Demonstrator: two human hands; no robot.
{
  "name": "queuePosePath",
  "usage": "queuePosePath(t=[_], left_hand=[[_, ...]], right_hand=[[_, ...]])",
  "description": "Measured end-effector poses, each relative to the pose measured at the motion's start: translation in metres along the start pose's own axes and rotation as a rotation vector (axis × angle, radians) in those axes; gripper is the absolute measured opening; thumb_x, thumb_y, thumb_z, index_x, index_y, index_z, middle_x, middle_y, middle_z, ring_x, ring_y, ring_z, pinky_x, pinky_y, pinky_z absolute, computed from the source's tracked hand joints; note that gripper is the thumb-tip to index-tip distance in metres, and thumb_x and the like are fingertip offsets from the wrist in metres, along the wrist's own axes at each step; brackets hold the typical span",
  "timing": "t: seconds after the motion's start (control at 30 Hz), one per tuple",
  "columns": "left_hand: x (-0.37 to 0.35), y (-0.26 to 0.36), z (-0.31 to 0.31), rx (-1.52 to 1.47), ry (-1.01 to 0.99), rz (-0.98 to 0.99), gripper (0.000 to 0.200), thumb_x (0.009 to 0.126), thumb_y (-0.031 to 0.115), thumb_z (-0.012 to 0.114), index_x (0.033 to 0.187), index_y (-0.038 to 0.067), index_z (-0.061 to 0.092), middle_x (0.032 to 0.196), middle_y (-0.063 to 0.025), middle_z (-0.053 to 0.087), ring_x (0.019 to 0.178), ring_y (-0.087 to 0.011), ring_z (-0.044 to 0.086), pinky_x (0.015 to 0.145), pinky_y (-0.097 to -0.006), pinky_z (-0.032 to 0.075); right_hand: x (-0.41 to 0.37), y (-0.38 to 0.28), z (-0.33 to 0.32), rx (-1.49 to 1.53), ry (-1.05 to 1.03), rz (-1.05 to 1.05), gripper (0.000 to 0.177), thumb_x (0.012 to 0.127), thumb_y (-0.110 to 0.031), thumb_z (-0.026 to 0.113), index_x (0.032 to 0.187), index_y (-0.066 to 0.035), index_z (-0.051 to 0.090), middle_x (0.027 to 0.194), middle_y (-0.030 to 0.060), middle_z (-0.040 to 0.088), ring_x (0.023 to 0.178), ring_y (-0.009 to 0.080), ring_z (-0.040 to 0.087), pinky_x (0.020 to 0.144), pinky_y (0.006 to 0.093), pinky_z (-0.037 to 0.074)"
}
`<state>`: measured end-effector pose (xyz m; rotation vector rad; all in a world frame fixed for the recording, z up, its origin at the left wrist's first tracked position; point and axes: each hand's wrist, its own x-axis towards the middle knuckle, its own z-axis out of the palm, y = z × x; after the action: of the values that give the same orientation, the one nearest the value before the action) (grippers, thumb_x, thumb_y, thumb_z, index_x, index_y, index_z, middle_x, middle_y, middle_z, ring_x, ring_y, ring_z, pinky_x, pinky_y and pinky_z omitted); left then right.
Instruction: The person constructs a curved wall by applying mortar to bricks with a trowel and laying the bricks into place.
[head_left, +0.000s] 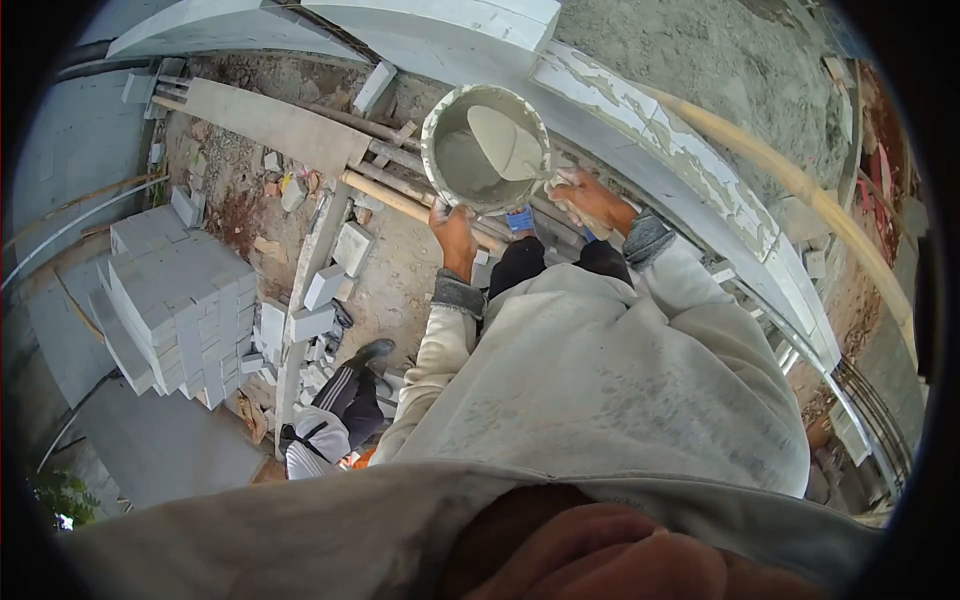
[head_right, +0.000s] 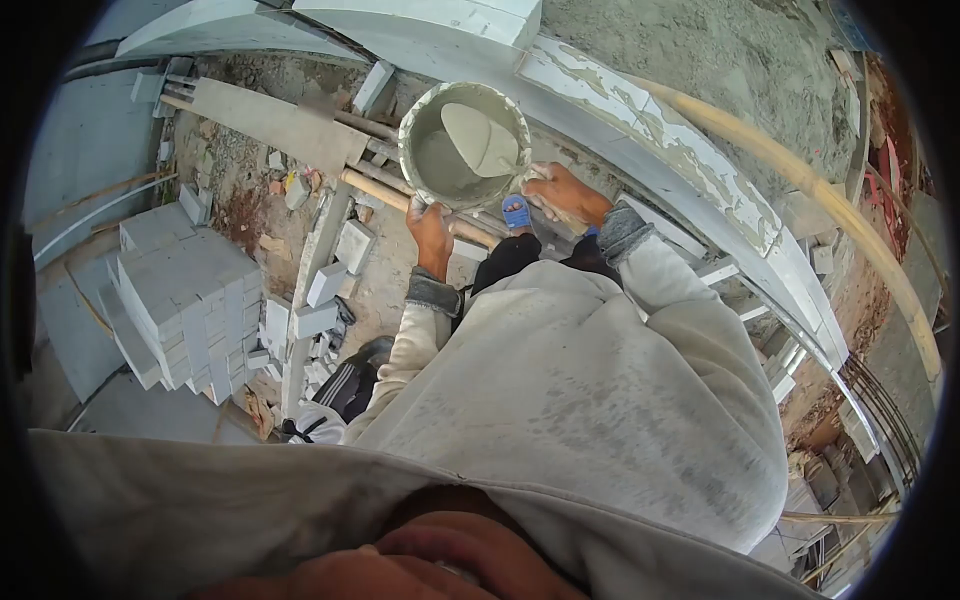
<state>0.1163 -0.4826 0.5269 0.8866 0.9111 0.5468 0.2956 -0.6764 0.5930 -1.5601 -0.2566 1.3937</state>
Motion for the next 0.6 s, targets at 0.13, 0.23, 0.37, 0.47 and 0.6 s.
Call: queuePosePath(t=[0.13,0.23,0.37,0.47,0.6], left_hand=[[0.020,-0.021,-0.030,-0.074,0.128,-0.188,0.045,0.073,-0.012,0.044,0.113,0.006,0.057,0.100,-0.0072,0.060,0.082,-0.0213,0.059,0.081,-0.0428,0.054],[0.021,-0.026,-0.049,-0.080,0.167,-0.143,0.049,0.072,-0.013,0.045,0.116,0.006,0.056,0.103,-0.0082,0.059,0.087,-0.0238,0.058,0.082,-0.0461,0.053],[0.009,-0.028,-0.102,0.032,0.213,-0.203,0.054,0.069,-0.013,0.045,0.118,0.006,0.054,0.105,-0.0081,0.059,0.091,-0.0257,0.058,0.085,-0.0467,0.053],[-0.015,-0.003,-0.113,0.117,0.252,-0.214,0.052,0.070,-0.011,0.046,0.119,0.007,0.054,0.104,-0.0090,0.059,0.091,-0.0258,0.058,0.084,-0.0470,0.053],[-0.040,0.008,-0.149,0.209,0.265,-0.205,0.046,0.072,-0.009,0.048,0.115,0.006,0.055,0.102,-0.0079,0.060,0.091,-0.0240,0.058,0.084,-0.0466,0.051]], right_hand=[[0.022,0.035,-0.014,0.259,0.095,0.003,0.042,0.085,-0.019,0.060,0.118,0.006,0.050,0.067,0.0027,0.051,0.046,0.0123,0.047,0.043,0.0263,0.039],[0.056,0.055,-0.023,0.432,0.247,-0.059,0.024,0.083,-0.020,0.059,0.097,-0.002,0.052,0.067,0.0027,0.050,0.049,0.0123,0.049,0.044,0.0287,0.041],[0.144,0.063,-0.024,0.503,0.613,-0.057,0.034,0.080,-0.023,0.056,0.102,0.003,0.053,0.074,0.0097,0.057,0.057,0.0204,0.057,0.051,0.0357,0.046],[0.263,0.078,-0.021,0.293,0.878,-0.097,0.045,0.083,-0.022,0.056,0.112,0.011,0.051,0.085,0.0226,0.064,0.076,0.0411,0.065,0.074,0.0468,0.052],[0.289,-0.012,0.026,0.315,1.038,-0.157,0.057,0.085,-0.016,0.061,0.125,0.017,0.036,0.117,0.0334,0.052,0.110,0.0487,0.054,0.094,0.0472,0.047]])
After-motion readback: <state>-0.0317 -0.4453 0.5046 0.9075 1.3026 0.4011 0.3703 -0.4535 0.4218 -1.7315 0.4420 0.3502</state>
